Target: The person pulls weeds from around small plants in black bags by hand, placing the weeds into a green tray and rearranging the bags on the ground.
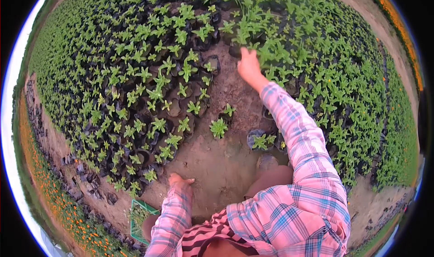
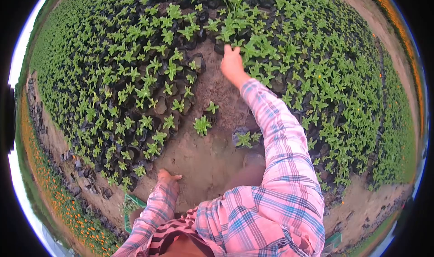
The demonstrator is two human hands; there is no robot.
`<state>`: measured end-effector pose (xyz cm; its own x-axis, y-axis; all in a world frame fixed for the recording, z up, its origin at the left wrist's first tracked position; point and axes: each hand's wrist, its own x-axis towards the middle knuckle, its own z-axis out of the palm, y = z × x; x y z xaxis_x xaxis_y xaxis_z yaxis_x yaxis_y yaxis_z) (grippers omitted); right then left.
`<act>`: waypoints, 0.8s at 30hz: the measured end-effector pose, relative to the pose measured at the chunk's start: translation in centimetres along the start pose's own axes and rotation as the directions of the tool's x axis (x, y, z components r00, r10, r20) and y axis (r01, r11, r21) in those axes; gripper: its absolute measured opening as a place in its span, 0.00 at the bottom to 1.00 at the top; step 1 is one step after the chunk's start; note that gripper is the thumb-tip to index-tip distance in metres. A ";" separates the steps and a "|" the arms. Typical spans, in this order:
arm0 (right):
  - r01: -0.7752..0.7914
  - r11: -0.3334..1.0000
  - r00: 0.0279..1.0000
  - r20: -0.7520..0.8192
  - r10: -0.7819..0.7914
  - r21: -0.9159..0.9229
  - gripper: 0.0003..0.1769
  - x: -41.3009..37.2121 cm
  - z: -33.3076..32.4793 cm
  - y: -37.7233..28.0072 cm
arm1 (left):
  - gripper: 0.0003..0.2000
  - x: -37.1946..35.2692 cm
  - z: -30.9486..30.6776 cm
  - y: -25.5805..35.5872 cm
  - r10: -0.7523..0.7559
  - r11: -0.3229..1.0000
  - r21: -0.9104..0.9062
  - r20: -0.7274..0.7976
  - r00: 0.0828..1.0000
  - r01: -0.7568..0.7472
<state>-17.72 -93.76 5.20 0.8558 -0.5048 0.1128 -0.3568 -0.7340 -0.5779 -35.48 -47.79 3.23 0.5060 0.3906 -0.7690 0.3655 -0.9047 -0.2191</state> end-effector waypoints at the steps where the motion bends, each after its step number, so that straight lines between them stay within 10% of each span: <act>1: 0.080 0.996 0.994 -0.072 -0.082 -0.040 0.21 0.4 0.5 0.7 | 0.53 -0.2 -0.3 -0.1 0.022 0.999 -0.035 0.029 0.999 -0.021; 10: 0.332 0.941 0.940 -0.095 -0.326 0.056 0.05 2.1 0.3 2.9 | 0.53 2.6 2.0 -1.5 0.028 1.000 0.003 -0.031 0.999 -0.028; 19: 0.648 0.752 0.665 0.391 -0.636 0.122 0.11 -5.0 -2.0 1.2 | 0.55 1.4 0.4 -0.3 -0.022 1.000 0.008 0.035 0.999 0.021; 24: 0.487 0.859 0.839 0.187 -0.511 0.160 0.06 -8.2 -2.0 0.4 | 0.56 1.8 1.0 -0.6 -0.018 0.997 0.080 -0.003 1.000 0.018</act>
<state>-25.65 -90.82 5.59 0.9705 0.0366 0.2384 0.1705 -0.8032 -0.5707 -35.63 -46.71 1.39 0.5020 0.4075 -0.7628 0.3110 -0.9081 -0.2804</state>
